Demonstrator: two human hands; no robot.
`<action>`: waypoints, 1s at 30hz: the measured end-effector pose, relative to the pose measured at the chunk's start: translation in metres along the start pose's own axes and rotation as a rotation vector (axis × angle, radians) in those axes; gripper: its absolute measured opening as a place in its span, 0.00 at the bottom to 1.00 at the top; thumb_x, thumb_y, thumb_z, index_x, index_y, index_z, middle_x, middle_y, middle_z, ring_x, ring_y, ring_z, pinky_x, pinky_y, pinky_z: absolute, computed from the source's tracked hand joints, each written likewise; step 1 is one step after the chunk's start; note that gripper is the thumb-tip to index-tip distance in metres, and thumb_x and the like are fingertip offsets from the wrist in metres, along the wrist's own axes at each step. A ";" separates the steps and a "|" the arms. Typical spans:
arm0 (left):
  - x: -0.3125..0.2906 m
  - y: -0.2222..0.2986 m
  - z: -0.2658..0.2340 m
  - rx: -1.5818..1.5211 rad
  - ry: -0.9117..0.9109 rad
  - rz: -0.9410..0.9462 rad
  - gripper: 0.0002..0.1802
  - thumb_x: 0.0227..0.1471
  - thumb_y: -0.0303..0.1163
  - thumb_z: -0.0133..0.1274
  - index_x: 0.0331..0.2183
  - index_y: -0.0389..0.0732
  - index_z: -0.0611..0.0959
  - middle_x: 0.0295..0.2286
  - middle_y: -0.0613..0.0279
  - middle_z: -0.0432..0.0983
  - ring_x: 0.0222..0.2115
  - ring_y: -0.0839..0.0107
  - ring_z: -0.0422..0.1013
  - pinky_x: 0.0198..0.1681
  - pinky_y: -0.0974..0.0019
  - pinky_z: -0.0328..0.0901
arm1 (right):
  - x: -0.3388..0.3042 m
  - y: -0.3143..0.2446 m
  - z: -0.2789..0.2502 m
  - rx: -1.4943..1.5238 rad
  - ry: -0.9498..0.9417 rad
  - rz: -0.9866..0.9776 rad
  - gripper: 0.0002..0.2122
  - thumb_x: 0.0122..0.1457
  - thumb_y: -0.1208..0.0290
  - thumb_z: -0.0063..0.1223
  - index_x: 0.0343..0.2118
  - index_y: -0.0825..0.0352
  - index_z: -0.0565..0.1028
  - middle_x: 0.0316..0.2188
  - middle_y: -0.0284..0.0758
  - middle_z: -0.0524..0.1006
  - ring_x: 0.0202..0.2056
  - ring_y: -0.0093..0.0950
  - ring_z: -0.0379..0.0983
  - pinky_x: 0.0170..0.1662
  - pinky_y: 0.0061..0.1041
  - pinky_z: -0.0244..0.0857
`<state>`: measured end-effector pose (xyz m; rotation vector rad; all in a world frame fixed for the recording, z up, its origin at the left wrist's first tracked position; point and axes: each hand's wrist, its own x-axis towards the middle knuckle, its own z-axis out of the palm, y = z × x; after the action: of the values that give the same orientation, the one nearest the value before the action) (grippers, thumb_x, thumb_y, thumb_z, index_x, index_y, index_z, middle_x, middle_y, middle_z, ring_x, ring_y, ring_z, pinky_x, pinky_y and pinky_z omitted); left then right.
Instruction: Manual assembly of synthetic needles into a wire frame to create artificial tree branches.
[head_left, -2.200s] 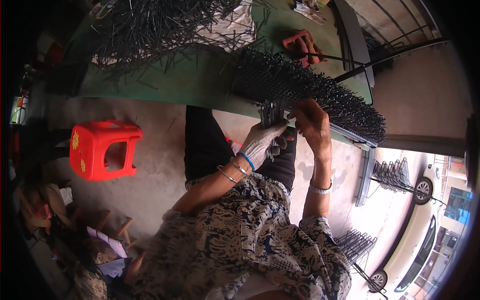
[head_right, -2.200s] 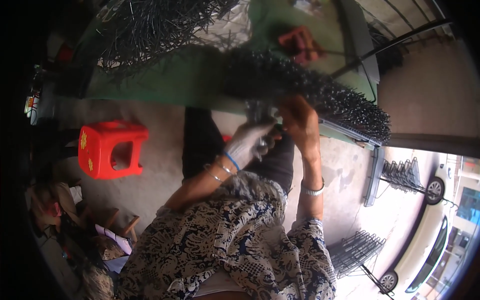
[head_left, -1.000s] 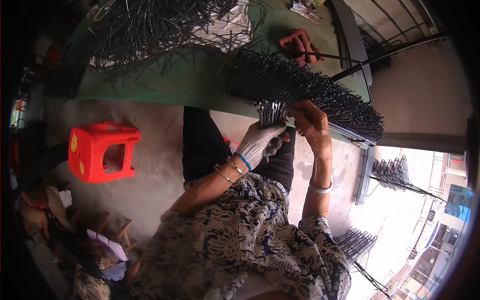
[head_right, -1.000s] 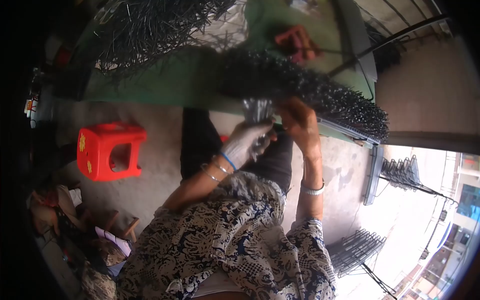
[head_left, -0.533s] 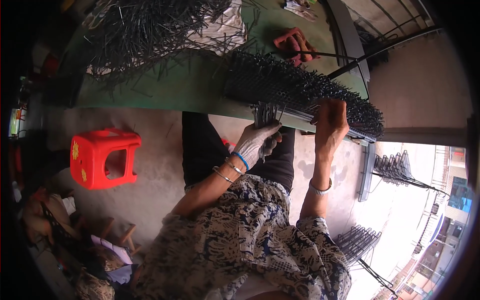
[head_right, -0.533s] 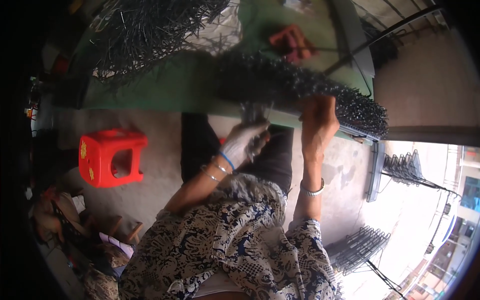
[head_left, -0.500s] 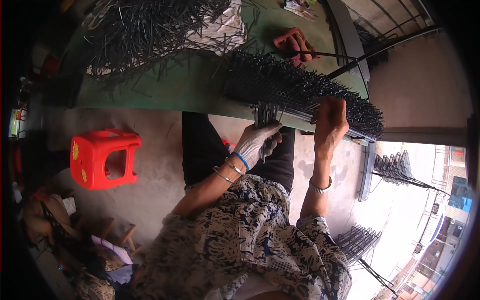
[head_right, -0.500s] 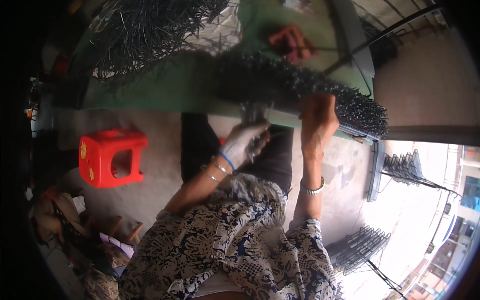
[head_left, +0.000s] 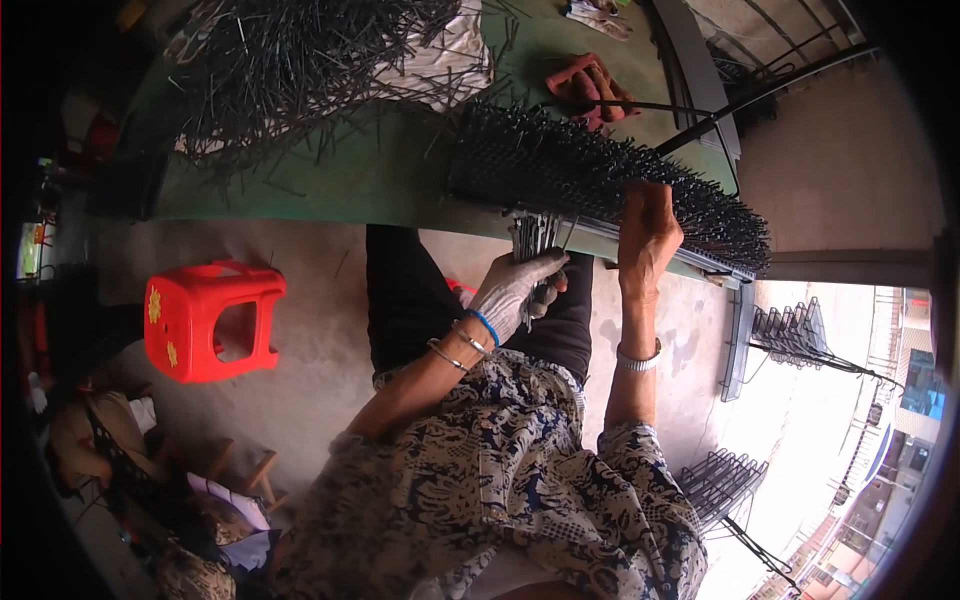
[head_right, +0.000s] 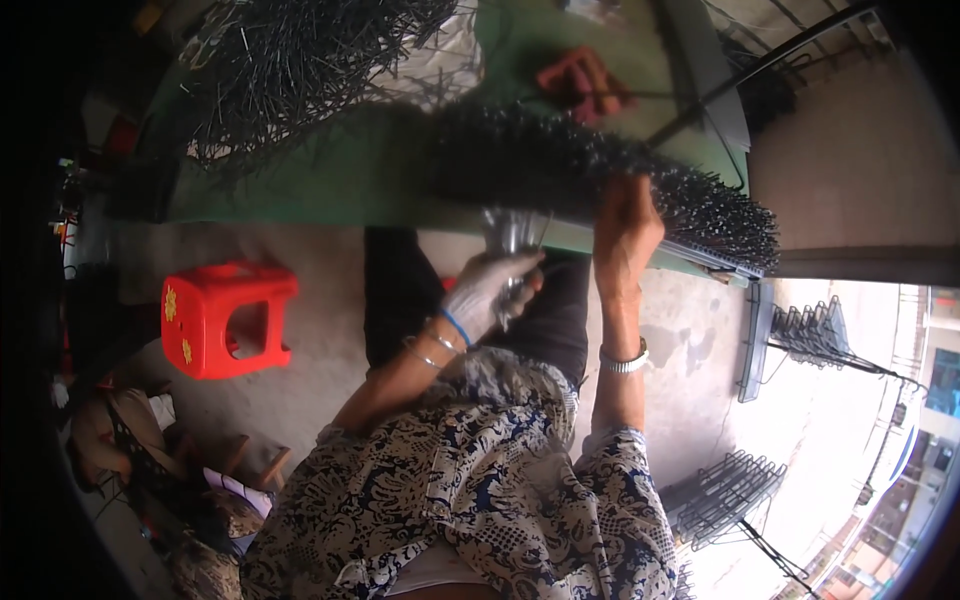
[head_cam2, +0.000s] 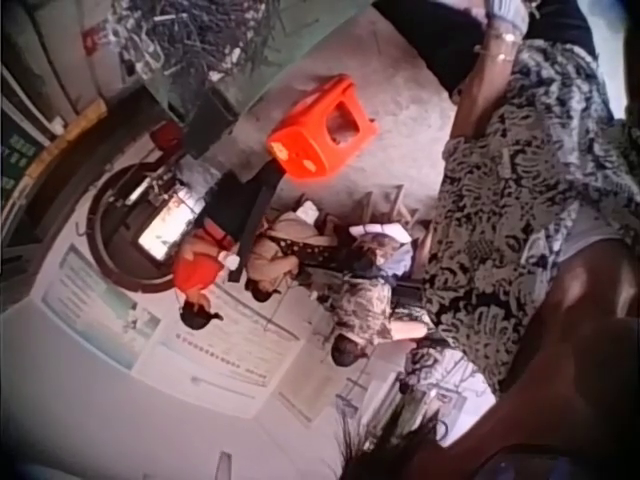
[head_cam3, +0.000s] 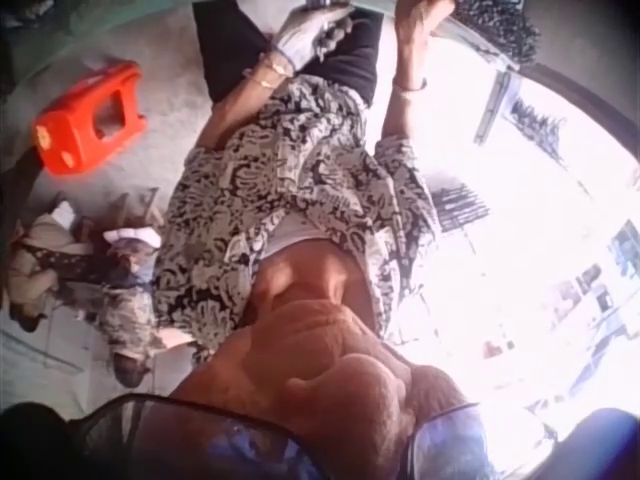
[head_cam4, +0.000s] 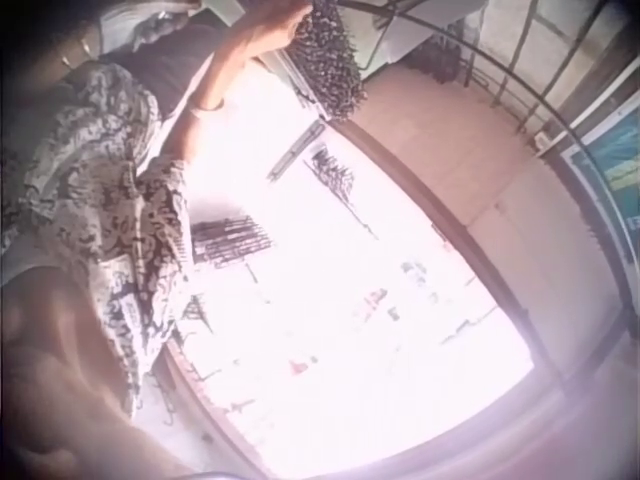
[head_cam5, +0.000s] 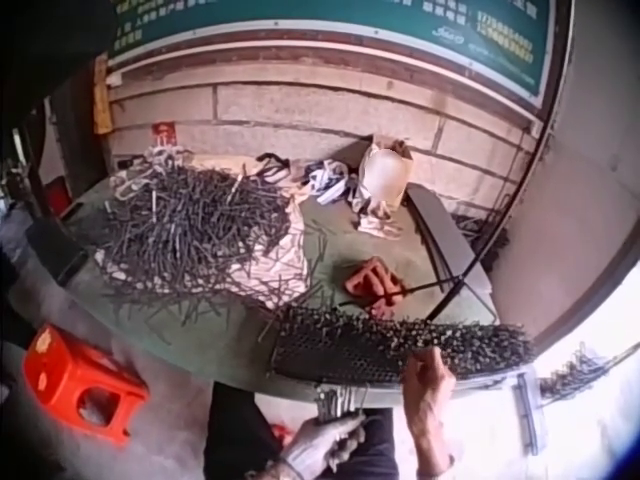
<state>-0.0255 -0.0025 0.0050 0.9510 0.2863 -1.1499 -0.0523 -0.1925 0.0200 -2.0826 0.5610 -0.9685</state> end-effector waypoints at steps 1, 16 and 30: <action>0.000 -0.001 0.000 0.000 -0.001 -0.001 0.15 0.57 0.34 0.57 0.43 0.36 0.79 0.25 0.58 0.79 0.19 0.77 0.75 0.14 0.79 0.64 | 0.004 -0.010 -0.003 -0.163 0.010 -0.121 0.02 0.60 0.78 0.52 0.33 0.68 0.75 0.28 0.33 0.78 0.24 0.16 0.69 0.28 0.18 0.64; -0.011 -0.008 0.006 0.025 0.007 0.047 0.10 0.54 0.36 0.59 0.35 0.40 0.81 0.21 0.65 0.77 0.16 0.82 0.70 0.14 0.80 0.59 | 0.005 -0.021 0.004 -0.310 -0.008 -0.158 0.02 0.57 0.74 0.55 0.32 0.64 0.75 0.26 0.36 0.75 0.27 0.28 0.73 0.33 0.26 0.66; -0.010 -0.015 0.009 0.026 -0.009 0.088 0.10 0.53 0.35 0.60 0.34 0.39 0.82 0.21 0.64 0.78 0.16 0.81 0.70 0.13 0.80 0.60 | 0.004 0.000 0.007 -0.606 -0.033 -0.197 0.03 0.57 0.67 0.55 0.32 0.58 0.79 0.33 0.37 0.74 0.31 0.38 0.75 0.32 0.35 0.68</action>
<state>-0.0452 -0.0045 0.0095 0.9716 0.2200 -1.0791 -0.0446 -0.1918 0.0194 -2.7287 0.7058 -0.9493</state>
